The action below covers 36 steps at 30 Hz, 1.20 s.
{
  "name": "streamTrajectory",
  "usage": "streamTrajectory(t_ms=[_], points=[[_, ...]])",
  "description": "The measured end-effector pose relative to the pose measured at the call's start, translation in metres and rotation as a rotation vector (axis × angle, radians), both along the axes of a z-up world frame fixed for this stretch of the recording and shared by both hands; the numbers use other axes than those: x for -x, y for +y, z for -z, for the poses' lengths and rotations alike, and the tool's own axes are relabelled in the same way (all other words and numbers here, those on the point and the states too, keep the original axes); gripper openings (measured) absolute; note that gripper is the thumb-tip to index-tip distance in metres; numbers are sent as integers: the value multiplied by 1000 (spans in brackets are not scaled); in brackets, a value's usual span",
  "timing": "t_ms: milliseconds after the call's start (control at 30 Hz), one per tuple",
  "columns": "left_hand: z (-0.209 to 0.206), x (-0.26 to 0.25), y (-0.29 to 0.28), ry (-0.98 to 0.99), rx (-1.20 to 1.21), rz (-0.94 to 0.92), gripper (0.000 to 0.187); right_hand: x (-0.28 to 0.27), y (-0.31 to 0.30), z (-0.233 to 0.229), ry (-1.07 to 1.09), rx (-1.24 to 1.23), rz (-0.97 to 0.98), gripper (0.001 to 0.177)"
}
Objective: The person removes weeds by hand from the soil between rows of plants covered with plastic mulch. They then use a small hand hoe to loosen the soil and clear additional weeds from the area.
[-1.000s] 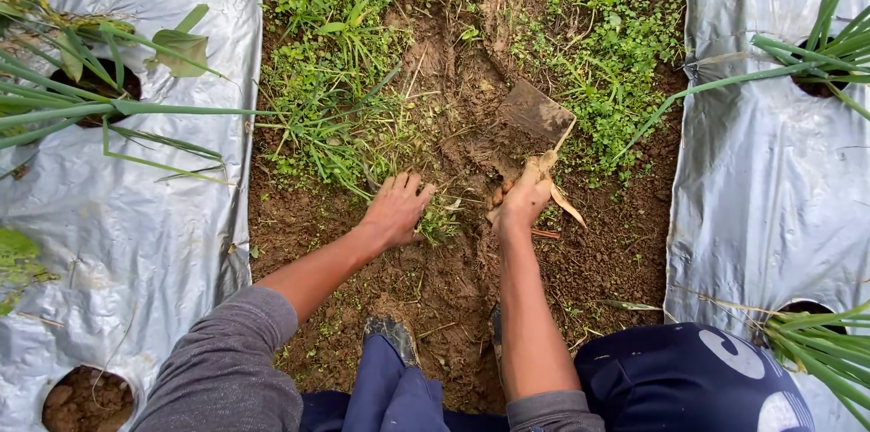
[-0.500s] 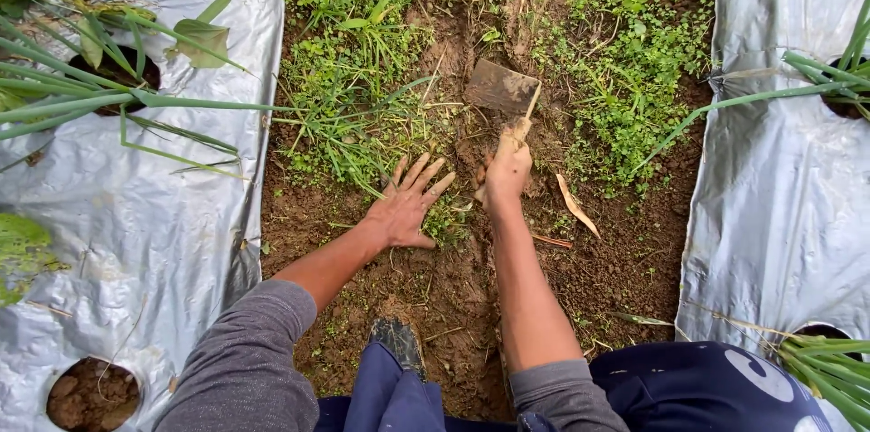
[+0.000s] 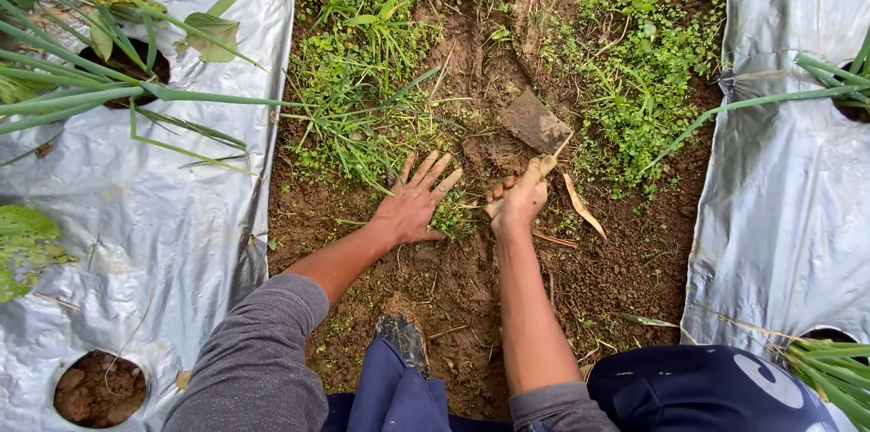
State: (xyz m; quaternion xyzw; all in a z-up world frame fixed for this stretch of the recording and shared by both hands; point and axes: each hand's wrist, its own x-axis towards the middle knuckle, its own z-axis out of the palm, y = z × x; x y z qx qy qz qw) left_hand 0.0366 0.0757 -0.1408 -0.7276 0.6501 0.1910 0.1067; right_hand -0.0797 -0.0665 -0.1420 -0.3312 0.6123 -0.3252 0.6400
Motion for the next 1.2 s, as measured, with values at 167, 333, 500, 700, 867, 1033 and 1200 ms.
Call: streamTrajectory(t_ms=[167, 333, 500, 700, 867, 1033, 1200], points=[[3, 1, -1, 24, -6, -15, 120, 10, -16, 14, 722, 590, -245, 39], [0, 1, -2, 19, -19, -16, 119, -41, -41, 34, 832, 591, -684, 38], [-1, 0, -3, 36, -2, -34, 119, -59, -64, 90, 720, 852, -835, 7], [-89, -4, -5, 19, -82, 17, 91, -50, -66, 26, 282, 813, -478, 9], [-7, 2, 2, -143, -19, 111, 101, -19, -8, -9, 343, 565, -853, 15], [-24, -1, 2, -251, -12, 160, 102, -1, 3, -29, 344, 407, -861, 36], [-45, -5, -6, -165, -67, 193, 96, 18, 17, 22, 451, 296, -16, 45]])
